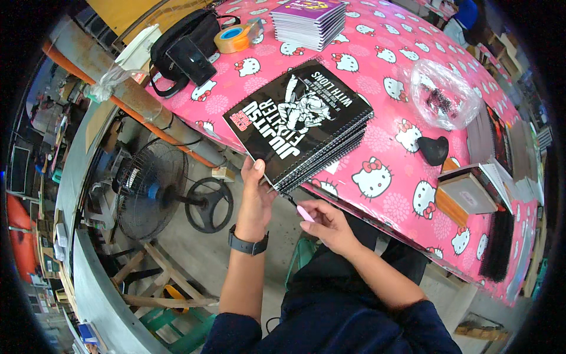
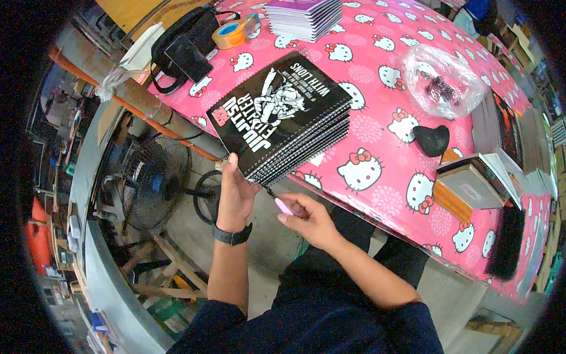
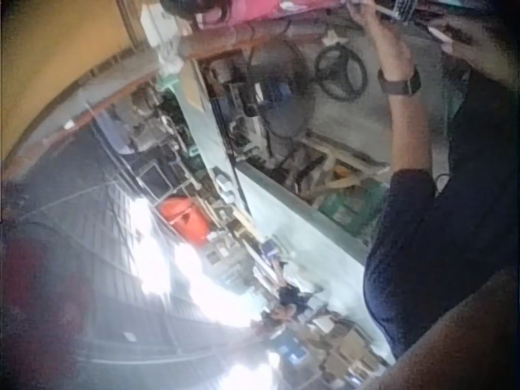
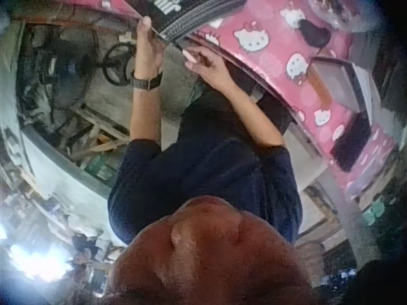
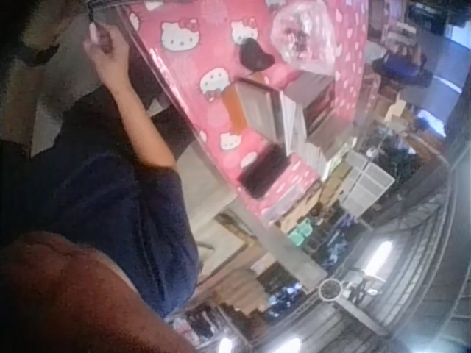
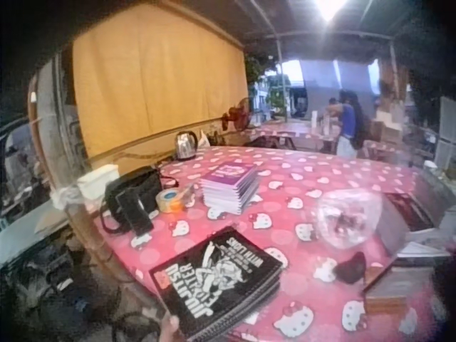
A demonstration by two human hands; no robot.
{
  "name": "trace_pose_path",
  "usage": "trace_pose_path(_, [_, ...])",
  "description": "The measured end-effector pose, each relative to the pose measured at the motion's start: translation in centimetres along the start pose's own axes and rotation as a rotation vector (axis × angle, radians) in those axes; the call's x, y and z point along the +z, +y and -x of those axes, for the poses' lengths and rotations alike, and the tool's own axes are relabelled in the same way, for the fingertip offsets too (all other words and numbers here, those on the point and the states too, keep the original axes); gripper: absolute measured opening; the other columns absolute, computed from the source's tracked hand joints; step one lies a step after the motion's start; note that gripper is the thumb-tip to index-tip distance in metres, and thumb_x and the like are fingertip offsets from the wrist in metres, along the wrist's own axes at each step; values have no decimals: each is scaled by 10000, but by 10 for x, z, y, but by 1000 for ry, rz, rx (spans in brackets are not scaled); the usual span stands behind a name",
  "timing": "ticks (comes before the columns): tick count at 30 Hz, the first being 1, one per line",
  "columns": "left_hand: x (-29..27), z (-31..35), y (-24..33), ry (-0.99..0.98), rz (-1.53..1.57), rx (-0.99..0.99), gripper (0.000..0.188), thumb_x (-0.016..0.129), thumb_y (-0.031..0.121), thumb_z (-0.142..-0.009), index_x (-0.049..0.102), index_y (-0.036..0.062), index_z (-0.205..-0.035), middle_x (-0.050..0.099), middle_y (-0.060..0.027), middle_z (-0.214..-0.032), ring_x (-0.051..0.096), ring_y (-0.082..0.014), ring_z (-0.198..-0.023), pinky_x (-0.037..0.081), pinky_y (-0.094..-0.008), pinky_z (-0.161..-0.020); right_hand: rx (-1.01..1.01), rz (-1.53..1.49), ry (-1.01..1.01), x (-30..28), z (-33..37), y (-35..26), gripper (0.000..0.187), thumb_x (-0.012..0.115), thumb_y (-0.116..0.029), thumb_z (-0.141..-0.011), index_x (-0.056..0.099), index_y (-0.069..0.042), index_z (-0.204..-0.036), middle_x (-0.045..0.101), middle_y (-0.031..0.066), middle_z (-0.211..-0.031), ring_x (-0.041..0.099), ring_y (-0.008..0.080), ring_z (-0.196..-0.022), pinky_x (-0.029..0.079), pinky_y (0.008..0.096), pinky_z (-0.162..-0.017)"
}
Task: The person prepares a plastic binding comb by hand and inserts it into a stack of punched pages, then uses a pink tool to trim and secure the ends of the binding.
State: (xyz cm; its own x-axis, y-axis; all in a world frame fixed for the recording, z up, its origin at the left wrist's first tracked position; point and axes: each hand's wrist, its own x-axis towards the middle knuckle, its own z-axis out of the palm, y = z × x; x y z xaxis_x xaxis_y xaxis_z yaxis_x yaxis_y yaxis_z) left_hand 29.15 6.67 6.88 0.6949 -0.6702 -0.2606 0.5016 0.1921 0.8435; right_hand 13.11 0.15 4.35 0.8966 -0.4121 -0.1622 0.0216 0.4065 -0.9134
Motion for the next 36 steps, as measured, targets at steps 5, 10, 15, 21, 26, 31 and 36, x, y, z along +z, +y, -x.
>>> trace_pose_path(5, [-4, -1, -2, -3, 24, 22, 535, 473, 469, -846, 407, 101, -1228, 527, -68, -1181, 538, -197, -1048, 431, -385, -875, -684, 876, 208, 3, -4, -15, 517, 714, -118, -616, 534, -52, -1096, 524, 130, -1006, 492, 290, -911, 388, 350, -806])
trace_pose_path(10, [3, 3, 2, 31, 12, 38, 542, 476, 469, -846, 391, 98, -1232, 526, -72, -1177, 545, -209, -1039, 459, -378, -848, -749, 1040, 229, 1, -12, -19, 479, 701, -120, -637, 542, -51, -1083, 530, 121, -1001, 501, 282, -897, 404, 361, -789])
trace_pose_path(15, [1, 1, 2, -16, 1, 41, 554, 477, 477, -842, 395, 92, -1232, 526, -67, -1178, 547, -207, -1035, 455, -377, -851, -666, 908, 142, -4, -12, -15, 467, 690, -119, -658, 545, -45, -1096, 543, 127, -1022, 527, 282, -918, 417, 362, -821])
trace_pose_path(21, [-2, -1, 0, -14, 8, 33, 562, 475, 481, -842, 397, 87, -1235, 526, -68, -1181, 550, -208, -1029, 456, -377, -846, -531, 883, 119, 1, -9, -23, 446, 694, -140, -668, 544, -35, -1075, 543, 134, -1055, 507, 274, -978, 410, 372, -840])
trace_pose_path(26, [2, 2, 4, -23, -7, 54, 557, 480, 482, -839, 402, 92, -1229, 530, -67, -1174, 554, -212, -1019, 463, -377, -832, -651, 1117, 213, 3, -8, -20, 415, 691, -137, -680, 548, -35, -1056, 545, 130, -1048, 502, 263, -982, 418, 380, -809])
trace_pose_path(31, [3, 2, 4, -3, -4, 48, 552, 496, 475, -832, 397, 103, -1227, 521, -65, -1179, 553, -219, -1018, 468, -396, -827, 289, -301, -177, -14, -17, -19, 341, 646, -185, -777, 553, -35, -1069, 593, 76, -900, 540, 132, -712, 470, 289, -631])
trace_pose_path(36, [2, 3, 4, -46, 9, 71, 539, 497, 461, -839, 386, 112, -1235, 502, -60, -1205, 547, -215, -1024, 467, -402, -825, -523, 843, 107, -1, -8, -14, 443, 702, -147, -674, 537, -41, -1072, 550, 110, -995, 528, 246, -874, 445, 343, -751])
